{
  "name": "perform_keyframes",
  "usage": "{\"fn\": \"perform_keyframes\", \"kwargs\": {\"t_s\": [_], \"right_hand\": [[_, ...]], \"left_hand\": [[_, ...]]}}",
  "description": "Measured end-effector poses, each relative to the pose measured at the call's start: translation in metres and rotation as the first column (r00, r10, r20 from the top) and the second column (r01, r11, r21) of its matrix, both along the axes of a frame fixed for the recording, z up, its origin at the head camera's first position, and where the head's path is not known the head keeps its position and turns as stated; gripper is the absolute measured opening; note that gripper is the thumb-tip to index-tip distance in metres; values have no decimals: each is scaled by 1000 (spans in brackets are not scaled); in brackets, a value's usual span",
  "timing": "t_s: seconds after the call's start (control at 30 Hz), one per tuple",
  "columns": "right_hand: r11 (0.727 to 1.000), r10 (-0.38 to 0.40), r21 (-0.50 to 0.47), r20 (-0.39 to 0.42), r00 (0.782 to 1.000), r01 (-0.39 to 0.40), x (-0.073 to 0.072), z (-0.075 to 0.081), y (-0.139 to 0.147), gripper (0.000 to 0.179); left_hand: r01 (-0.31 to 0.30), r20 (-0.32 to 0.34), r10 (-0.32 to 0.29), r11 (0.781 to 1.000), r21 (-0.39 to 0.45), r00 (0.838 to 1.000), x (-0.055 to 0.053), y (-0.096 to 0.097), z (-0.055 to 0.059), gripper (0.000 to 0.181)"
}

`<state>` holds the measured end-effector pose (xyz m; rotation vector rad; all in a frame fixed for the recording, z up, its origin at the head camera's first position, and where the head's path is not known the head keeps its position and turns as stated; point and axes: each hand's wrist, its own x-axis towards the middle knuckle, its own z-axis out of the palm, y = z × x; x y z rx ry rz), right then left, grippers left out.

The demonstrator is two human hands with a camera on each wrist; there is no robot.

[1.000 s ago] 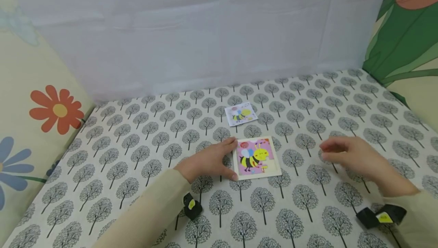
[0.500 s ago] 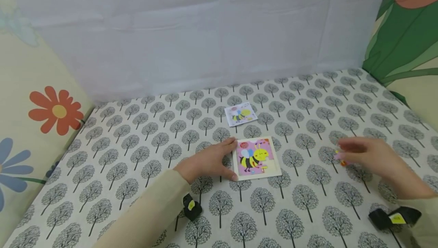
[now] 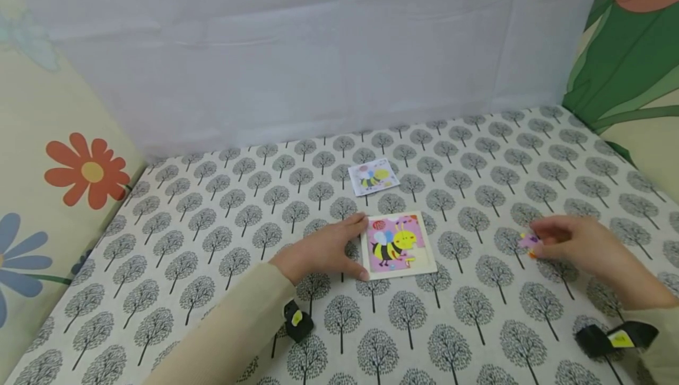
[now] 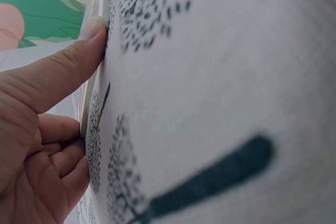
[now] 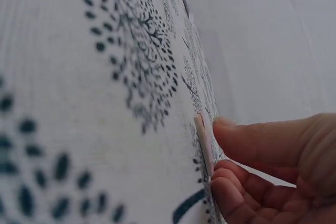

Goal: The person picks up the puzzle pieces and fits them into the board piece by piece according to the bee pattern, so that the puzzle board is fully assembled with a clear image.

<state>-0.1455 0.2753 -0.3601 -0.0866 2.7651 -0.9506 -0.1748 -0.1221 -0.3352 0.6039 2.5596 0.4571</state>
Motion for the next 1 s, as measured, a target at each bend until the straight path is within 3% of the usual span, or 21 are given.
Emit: {"fn": "perform_keyframes", "kwargs": {"t_s": [0.47, 1.0], "right_hand": [[996, 9, 86, -8, 1000, -8, 0, 2, -6, 54], [997, -34, 72, -28, 999, 36, -3, 4, -6, 40]], "left_hand": [[-1, 0, 1, 1000, 2, 1000, 0, 0, -1, 102], [2, -3, -2, 1000, -2, 1000, 0, 0, -1, 102]]}}
